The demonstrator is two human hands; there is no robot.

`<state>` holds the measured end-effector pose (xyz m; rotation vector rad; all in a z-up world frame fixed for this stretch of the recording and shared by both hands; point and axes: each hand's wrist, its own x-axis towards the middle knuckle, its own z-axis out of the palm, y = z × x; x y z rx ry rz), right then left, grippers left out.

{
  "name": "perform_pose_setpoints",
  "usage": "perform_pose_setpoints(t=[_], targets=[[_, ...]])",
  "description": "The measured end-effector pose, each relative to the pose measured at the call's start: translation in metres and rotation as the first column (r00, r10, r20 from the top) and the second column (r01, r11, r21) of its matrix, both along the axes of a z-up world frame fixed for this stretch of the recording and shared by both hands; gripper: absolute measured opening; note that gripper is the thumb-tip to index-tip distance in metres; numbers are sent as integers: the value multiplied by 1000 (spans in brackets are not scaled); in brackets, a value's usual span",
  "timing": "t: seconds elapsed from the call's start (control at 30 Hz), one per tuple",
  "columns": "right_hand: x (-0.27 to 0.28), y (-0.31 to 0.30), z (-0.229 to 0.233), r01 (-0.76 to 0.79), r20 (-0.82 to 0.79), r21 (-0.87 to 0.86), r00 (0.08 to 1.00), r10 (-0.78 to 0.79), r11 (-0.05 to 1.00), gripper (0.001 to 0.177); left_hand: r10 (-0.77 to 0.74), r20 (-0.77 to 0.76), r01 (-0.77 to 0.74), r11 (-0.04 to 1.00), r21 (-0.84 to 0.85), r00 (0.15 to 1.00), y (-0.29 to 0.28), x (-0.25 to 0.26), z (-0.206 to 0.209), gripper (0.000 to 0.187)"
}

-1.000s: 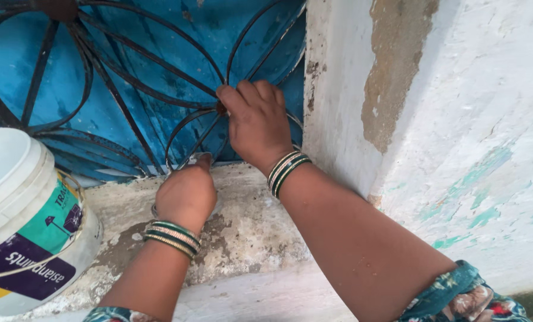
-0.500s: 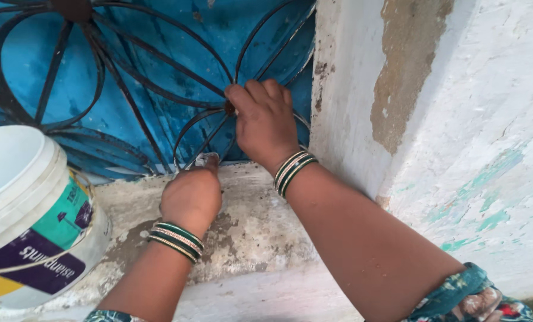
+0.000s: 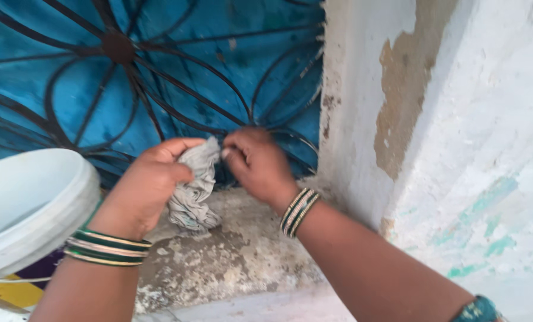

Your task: The person cleans a blue metal grate by hand using a wet cloth and a bucket of water. They repeatedly scrub the decorative metal sections and dip the cloth back into the bucket for cleaning.

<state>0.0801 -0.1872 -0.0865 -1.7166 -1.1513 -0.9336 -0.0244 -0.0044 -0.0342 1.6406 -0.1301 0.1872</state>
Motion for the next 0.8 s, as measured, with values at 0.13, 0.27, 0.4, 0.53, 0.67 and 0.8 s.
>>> perform_pose_setpoints(t=[0.13,0.27,0.4,0.53,0.67,0.8], targets=[[-8,30,4,-475,-726,405,353,591,781,7,-7,9,8,982,-187,1000,7,-19,31,29],[-17,34,38,-466,-647,665,31,762,584,5,86,-26,-89,984,-157,996,17,-35,46,16],[-33,48,71,-482,-762,576,-24,647,660,9,123,89,-104,976,-194,988,37,-48,65,16],[-40,83,84,-598,-738,408,228,635,690,8,133,155,-90,962,-256,979,61,-58,92,16],[-25,92,119,-502,-703,354,413,578,789,1,392,156,-380,920,-100,907,99,-61,115,15],[-18,83,170,-474,-696,470,318,643,744,7,396,118,-390,918,-65,911,139,-65,125,14]])
